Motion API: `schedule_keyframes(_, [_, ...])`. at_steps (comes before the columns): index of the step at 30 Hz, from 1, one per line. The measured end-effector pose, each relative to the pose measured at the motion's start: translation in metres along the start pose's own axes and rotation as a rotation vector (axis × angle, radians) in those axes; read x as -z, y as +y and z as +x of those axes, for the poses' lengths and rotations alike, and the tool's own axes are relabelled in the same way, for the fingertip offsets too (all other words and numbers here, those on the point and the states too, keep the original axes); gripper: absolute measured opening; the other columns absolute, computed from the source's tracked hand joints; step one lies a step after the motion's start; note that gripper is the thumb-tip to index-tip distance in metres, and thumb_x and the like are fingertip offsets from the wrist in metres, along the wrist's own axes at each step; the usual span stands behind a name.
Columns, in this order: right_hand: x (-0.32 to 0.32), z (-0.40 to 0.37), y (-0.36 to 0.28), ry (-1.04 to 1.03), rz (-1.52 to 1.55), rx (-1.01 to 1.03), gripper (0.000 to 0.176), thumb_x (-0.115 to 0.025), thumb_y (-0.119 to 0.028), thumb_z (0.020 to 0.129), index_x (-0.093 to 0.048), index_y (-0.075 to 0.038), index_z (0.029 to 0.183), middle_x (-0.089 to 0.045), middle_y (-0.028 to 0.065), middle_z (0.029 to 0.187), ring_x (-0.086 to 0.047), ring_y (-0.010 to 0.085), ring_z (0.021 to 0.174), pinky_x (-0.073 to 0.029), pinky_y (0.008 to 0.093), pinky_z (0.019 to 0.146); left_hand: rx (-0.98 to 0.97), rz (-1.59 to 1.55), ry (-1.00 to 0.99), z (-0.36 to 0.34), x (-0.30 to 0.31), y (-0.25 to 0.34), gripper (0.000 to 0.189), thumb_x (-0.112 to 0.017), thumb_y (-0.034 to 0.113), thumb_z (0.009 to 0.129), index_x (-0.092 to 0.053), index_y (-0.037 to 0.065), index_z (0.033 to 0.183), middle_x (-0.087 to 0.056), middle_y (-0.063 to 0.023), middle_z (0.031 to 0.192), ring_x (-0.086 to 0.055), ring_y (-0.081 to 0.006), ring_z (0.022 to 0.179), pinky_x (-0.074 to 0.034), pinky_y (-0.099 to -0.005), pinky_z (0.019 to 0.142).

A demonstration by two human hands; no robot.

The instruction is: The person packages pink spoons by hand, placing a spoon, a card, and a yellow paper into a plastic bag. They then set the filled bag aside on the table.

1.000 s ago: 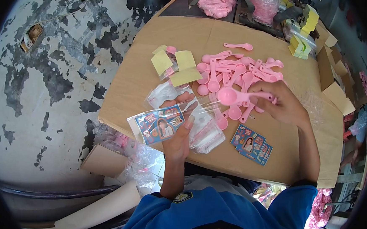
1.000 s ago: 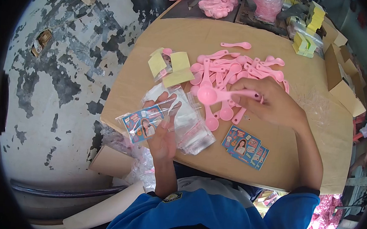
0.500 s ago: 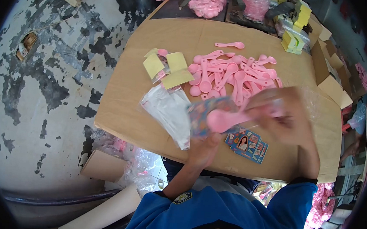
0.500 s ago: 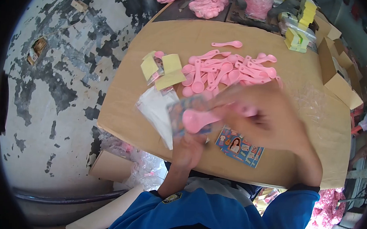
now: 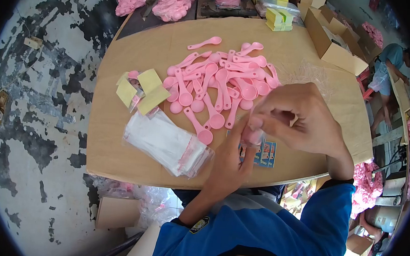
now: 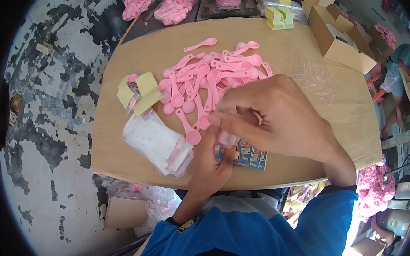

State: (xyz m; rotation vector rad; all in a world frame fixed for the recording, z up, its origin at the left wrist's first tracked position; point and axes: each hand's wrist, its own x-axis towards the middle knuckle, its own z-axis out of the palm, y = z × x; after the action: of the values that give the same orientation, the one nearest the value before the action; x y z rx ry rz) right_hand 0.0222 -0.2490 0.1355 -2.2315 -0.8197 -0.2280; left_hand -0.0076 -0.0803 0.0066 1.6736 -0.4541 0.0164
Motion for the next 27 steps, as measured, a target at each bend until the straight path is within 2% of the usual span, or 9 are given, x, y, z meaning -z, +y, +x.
schedule_keyframes(1, [0.002,0.002,0.004,0.077,-0.014,0.019,0.026,-0.075,-0.019,0.077,-0.068,-0.002,0.095,-0.054,0.0041,0.061,-0.047,0.0111,0.049,-0.036,0.0281,0.048,0.131,-0.102,-0.065,-0.001,-0.001,-0.006,0.041,-0.061,0.011,0.091,-0.045,-0.004,0.125,-0.064,-0.0158,0.096,-0.063,-0.0174,0.091,-0.050,-0.0295,0.074])
schedule_keyframes(3, [0.007,0.005,0.016,0.233,-0.041,0.048,0.031,-0.075,-0.018,0.078,-0.066,-0.002,0.102,-0.059,0.0043,0.067,-0.049,0.0096,0.053,-0.037,0.0268,0.049,0.046,-0.310,-0.063,-0.001,-0.002,-0.001,0.028,-0.054,0.010,0.096,-0.049,-0.006,0.118,-0.064,-0.0082,0.085,-0.057,-0.0073,0.069,-0.044,-0.0220,0.056])
schedule_keyframes(4, [0.006,0.002,0.019,0.202,0.059,-0.024,0.034,-0.075,-0.017,0.080,-0.063,-0.002,0.109,-0.066,0.0049,0.080,-0.055,0.0078,0.062,-0.040,0.0240,0.054,0.109,-0.353,-0.135,-0.005,0.006,-0.001,0.028,-0.054,0.011,0.096,-0.049,-0.006,0.118,-0.063,-0.0076,0.087,-0.057,-0.0070,0.072,-0.044,-0.0219,0.058])
schedule_keyframes(8, [-0.019,-0.018,0.045,-0.104,0.394,-0.251,0.020,-0.067,-0.014,0.088,-0.065,-0.002,0.104,-0.062,0.0044,0.079,-0.059,0.0104,0.065,-0.046,0.0220,0.059,0.219,-0.458,-0.291,-0.010,0.017,0.001,0.029,-0.054,0.015,0.097,-0.050,-0.003,0.119,-0.062,-0.0044,0.096,-0.054,-0.0051,0.079,-0.043,-0.0206,0.066])
schedule_keyframes(14, [-0.022,-0.026,0.059,-0.182,0.298,-0.331,0.013,-0.067,-0.006,0.086,-0.066,-0.002,0.098,-0.062,0.0064,0.081,-0.059,0.0138,0.067,-0.047,0.0261,0.058,0.244,-0.344,0.061,0.010,0.015,0.000,0.020,-0.046,0.015,0.101,-0.055,0.000,0.111,-0.051,0.0030,0.085,-0.042,-0.0010,0.074,-0.035,-0.0172,0.064])
schedule_keyframes(16, [-0.036,-0.023,0.070,0.206,-0.084,-0.051,0.013,-0.068,-0.004,0.081,-0.066,-0.004,0.094,-0.059,0.0056,0.082,-0.058,0.0172,0.071,-0.048,0.0290,0.058,0.202,-0.360,0.117,0.013,0.011,0.001,0.018,-0.043,0.012,0.102,-0.055,0.000,0.108,-0.047,0.0041,0.081,-0.036,-0.0001,0.071,-0.032,-0.0172,0.061])
schedule_keyframes(17, [-0.041,-0.023,0.074,0.398,-0.279,0.085,0.014,-0.069,-0.003,0.079,-0.066,-0.006,0.092,-0.058,0.0052,0.083,-0.058,0.0189,0.072,-0.048,0.0304,0.058,0.177,-0.316,0.106,0.014,0.011,-0.005,0.023,-0.042,0.010,0.102,-0.053,0.000,0.120,-0.050,0.0035,0.083,-0.037,-0.0009,0.070,-0.032,-0.0176,0.061])
schedule_keyframes(20, [-0.044,-0.027,0.068,0.328,-0.312,0.196,0.018,-0.074,-0.012,0.073,-0.068,-0.011,0.090,-0.057,0.0020,0.086,-0.058,0.0204,0.078,-0.050,0.0330,0.065,0.051,-0.245,0.055,0.020,0.003,0.002,0.047,-0.040,0.006,0.100,-0.030,-0.001,0.145,-0.054,-0.0150,0.129,-0.057,-0.0105,0.104,-0.045,-0.0221,0.085])
schedule_keyframes(27, [-0.065,-0.029,0.075,0.334,-0.349,0.183,0.021,-0.074,-0.020,0.074,-0.070,-0.010,0.091,-0.064,0.0013,0.089,-0.059,0.0190,0.085,-0.050,0.0327,0.071,0.153,-0.032,-0.019,0.012,0.004,0.001,0.047,-0.044,0.008,0.099,-0.033,-0.003,0.144,-0.058,-0.0095,0.098,-0.049,-0.0083,0.077,-0.041,-0.0221,0.066])
